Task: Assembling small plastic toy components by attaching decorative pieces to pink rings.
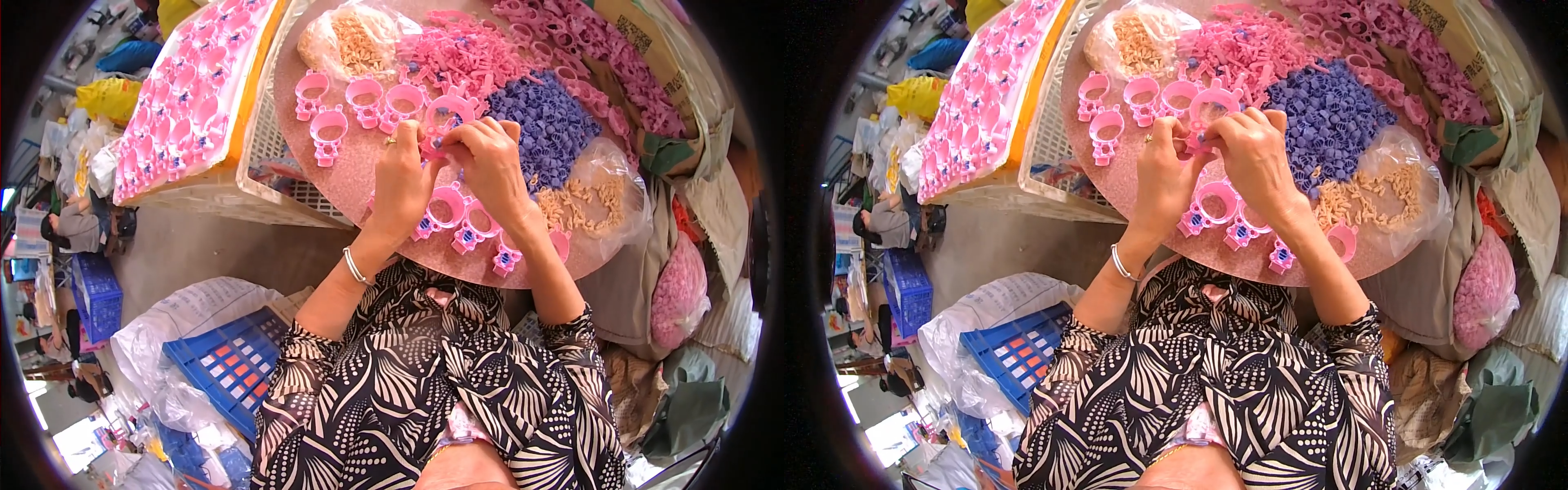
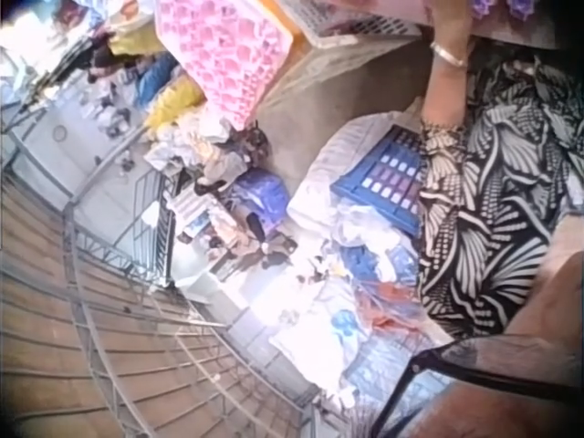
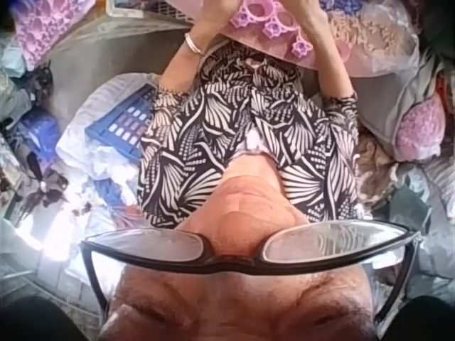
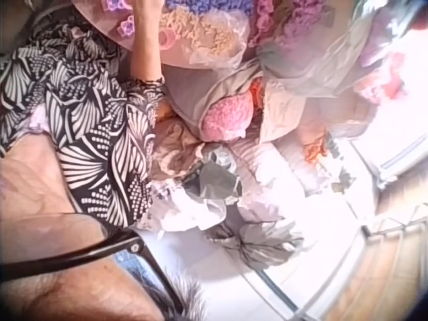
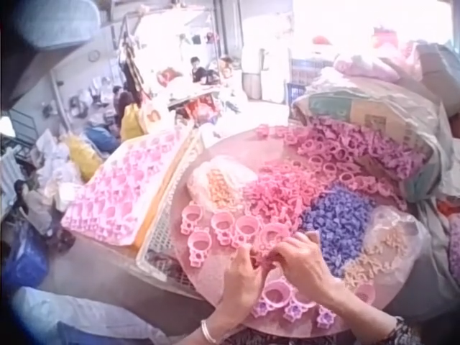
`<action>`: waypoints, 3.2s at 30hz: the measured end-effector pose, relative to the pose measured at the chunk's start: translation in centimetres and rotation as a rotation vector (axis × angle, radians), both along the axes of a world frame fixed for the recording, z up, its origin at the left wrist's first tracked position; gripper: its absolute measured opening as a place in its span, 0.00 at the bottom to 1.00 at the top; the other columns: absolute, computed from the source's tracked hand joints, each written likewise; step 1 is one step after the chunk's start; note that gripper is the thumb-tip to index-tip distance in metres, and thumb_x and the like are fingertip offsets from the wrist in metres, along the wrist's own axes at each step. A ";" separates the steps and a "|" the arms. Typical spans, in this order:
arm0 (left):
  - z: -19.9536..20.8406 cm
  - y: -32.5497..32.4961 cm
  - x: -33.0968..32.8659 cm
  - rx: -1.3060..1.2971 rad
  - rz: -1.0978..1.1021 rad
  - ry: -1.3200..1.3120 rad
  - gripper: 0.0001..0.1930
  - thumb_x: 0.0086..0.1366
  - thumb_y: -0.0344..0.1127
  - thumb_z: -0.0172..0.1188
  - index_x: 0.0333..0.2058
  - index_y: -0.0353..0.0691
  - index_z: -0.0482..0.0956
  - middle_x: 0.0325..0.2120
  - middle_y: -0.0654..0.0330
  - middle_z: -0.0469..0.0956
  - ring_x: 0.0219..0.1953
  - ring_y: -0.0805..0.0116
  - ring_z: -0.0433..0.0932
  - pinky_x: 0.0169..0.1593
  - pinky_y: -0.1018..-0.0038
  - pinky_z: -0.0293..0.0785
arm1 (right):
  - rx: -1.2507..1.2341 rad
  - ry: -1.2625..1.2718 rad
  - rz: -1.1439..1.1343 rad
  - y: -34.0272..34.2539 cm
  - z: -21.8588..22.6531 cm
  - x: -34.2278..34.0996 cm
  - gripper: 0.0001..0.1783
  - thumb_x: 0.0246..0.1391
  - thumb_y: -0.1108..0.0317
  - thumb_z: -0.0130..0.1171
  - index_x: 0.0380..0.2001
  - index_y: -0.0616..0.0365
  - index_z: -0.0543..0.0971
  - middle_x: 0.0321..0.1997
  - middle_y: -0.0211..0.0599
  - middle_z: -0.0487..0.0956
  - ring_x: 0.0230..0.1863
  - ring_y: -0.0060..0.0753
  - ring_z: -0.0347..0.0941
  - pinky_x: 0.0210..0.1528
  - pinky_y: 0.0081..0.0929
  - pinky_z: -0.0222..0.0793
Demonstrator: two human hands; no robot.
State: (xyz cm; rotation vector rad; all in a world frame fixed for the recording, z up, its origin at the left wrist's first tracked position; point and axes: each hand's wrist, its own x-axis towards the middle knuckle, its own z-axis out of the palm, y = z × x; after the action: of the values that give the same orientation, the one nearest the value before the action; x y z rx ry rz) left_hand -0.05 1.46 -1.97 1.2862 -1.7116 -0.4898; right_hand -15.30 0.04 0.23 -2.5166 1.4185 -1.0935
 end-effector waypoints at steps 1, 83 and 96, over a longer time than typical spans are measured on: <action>-0.2 0.1 -0.2 -0.024 0.025 0.001 0.21 0.55 0.29 0.70 0.41 0.36 0.66 0.31 0.51 0.78 0.33 0.55 0.82 0.34 0.65 0.76 | -0.004 -0.076 -0.069 0.3 -0.1 0.2 0.06 0.44 0.73 0.65 0.29 0.53 0.83 0.30 0.32 0.81 0.37 0.35 0.75 0.47 0.30 0.60; -1.5 1.7 7.0 0.029 0.323 -0.113 0.20 0.52 0.29 0.73 0.40 0.37 0.72 0.29 0.56 0.80 0.28 0.65 0.82 0.34 0.70 0.77 | 0.315 0.355 0.257 -3.2 -2.3 0.6 0.14 0.45 0.72 0.66 0.39 0.51 0.83 0.40 0.33 0.77 0.50 0.37 0.68 0.53 0.37 0.54; -3.8 1.6 5.7 0.185 0.221 -0.173 0.18 0.56 0.30 0.68 0.43 0.35 0.73 0.31 0.47 0.81 0.33 0.49 0.82 0.35 0.62 0.75 | 0.332 0.068 0.012 -2.8 0.5 -0.6 0.11 0.47 0.69 0.67 0.33 0.59 0.76 0.29 0.41 0.80 0.31 0.41 0.76 0.53 0.35 0.58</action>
State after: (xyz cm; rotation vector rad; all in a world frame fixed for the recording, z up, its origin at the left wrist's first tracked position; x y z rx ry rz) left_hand 5.62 3.10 -5.74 1.6713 -1.6671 -0.4244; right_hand -15.94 -2.76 0.76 -2.3402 1.4589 -0.7061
